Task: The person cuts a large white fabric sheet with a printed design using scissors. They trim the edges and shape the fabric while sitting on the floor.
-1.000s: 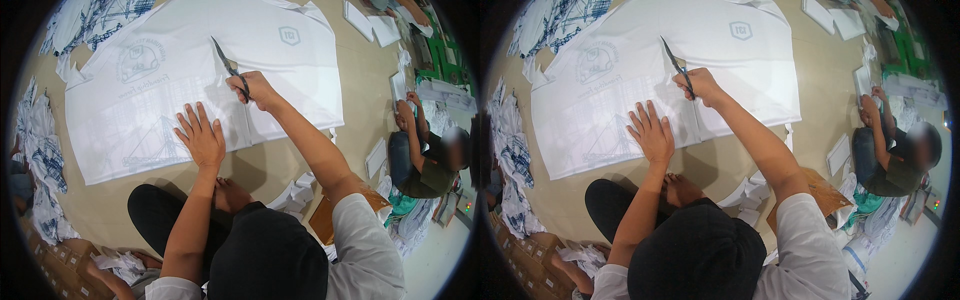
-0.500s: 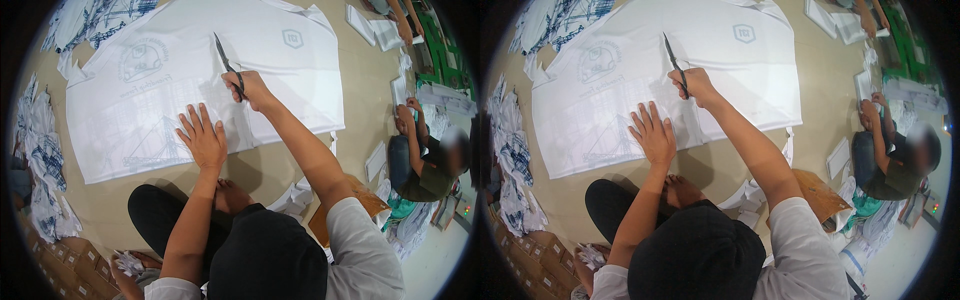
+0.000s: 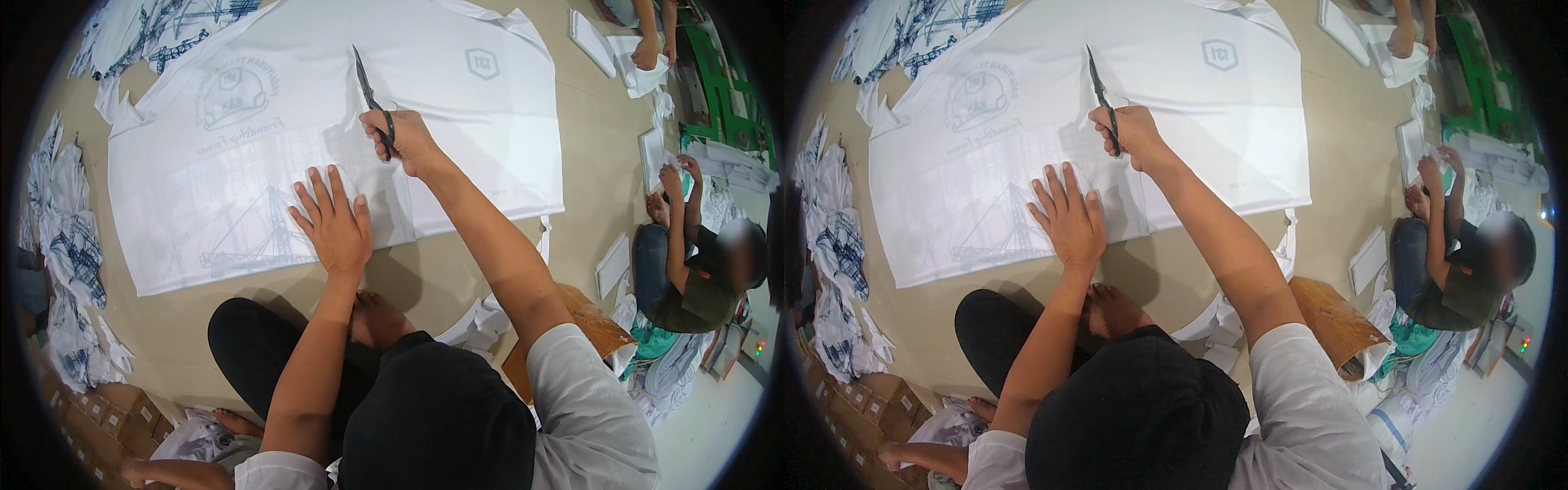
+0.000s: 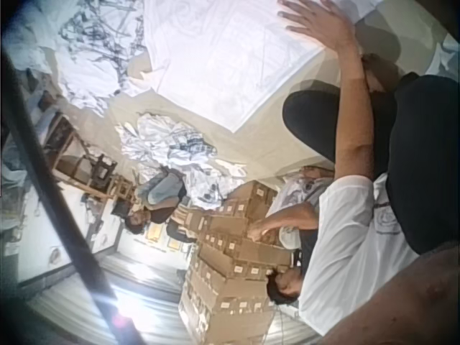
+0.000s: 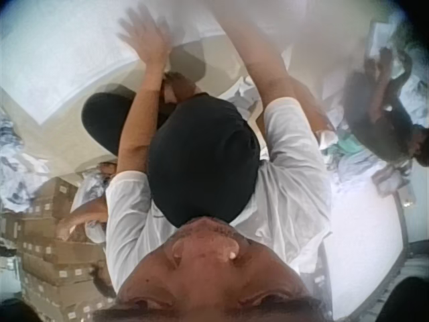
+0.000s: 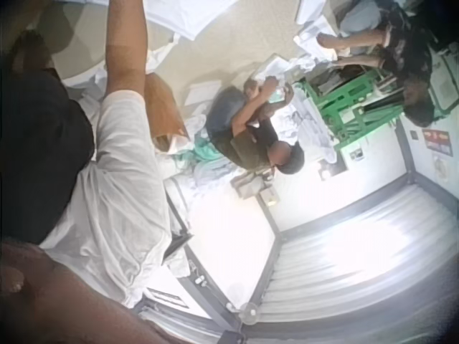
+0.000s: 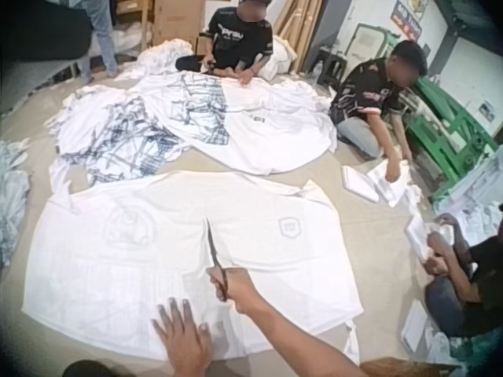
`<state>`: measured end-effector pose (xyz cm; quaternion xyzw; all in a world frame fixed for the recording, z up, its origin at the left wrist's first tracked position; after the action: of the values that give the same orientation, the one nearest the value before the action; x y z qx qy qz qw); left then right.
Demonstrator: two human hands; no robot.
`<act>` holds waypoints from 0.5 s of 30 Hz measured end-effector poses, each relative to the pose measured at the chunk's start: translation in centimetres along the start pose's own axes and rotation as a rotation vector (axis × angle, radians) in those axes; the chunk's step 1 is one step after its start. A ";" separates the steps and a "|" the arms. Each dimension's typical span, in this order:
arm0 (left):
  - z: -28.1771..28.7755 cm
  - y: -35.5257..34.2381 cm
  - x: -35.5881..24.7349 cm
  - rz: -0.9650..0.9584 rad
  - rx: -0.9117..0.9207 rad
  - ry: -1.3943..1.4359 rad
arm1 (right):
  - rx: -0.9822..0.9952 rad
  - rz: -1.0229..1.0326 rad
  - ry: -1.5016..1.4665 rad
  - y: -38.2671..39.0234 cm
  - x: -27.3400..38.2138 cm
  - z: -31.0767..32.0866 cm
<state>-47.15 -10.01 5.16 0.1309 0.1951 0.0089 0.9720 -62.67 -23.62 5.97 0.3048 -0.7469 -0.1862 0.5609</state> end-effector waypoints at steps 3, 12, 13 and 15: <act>0.0 0.0 0.0 0.001 0.000 -0.002 | 0.009 0.005 0.004 -0.2 -0.1 -0.2; -0.1 0.0 0.1 0.002 0.007 0.003 | -0.005 0.011 0.026 0.0 -0.5 -1.1; 0.0 0.0 0.1 0.000 0.003 0.005 | -0.011 0.007 0.027 0.0 -0.5 -1.1; 0.1 0.0 0.0 -0.002 0.001 0.003 | -0.023 -0.001 0.029 -0.1 -0.4 -1.1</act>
<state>-47.09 -10.02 5.24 0.1313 0.1965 0.0079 0.9716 -61.48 -23.38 5.97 0.3013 -0.7364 -0.1910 0.5749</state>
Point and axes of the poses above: each hand's wrist, its own y-axis away from the middle knuckle, its own z-axis out of the back of the hand, x = y × z, the point moved 5 cm from there along -y, towards the middle knuckle, and after that the axes turned 14 degrees about x, right-handed, at the moved point
